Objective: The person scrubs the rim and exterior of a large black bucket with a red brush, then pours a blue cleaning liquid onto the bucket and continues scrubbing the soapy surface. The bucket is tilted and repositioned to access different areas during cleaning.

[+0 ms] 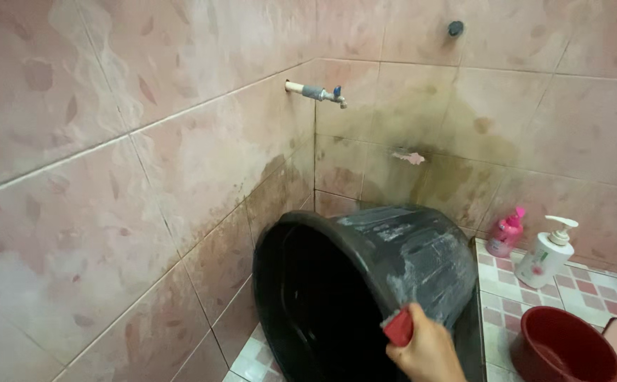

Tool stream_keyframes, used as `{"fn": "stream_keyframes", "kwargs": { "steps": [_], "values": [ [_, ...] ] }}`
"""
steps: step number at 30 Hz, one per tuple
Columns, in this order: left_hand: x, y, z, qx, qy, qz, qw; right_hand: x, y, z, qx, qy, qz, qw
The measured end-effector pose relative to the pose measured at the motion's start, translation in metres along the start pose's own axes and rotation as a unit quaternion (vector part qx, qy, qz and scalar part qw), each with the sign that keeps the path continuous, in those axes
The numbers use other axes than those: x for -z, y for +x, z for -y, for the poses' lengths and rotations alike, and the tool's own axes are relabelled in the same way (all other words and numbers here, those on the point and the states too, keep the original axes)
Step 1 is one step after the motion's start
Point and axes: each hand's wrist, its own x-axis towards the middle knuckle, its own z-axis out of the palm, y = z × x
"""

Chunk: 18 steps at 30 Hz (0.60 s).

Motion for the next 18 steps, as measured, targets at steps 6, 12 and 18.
{"fn": "stream_keyframes", "kwargs": {
  "steps": [6, 12, 18],
  "values": [
    [0.08, 0.009, -0.043, 0.173, -0.219, 0.112, 0.954, -0.034, -0.021, -0.01, 0.011, -0.033, 0.055, 0.998],
    [0.128, 0.075, -0.111, 0.271, -0.411, -0.056, 0.869, 0.002, -0.029, 0.02, 0.024, -0.05, 0.111, 0.992],
    [0.082, 0.089, -0.136, 0.152, -0.092, -0.215, 0.96, 0.017, -0.039, 0.049, 0.018, -0.06, 0.13, 0.99]
  ]
}}
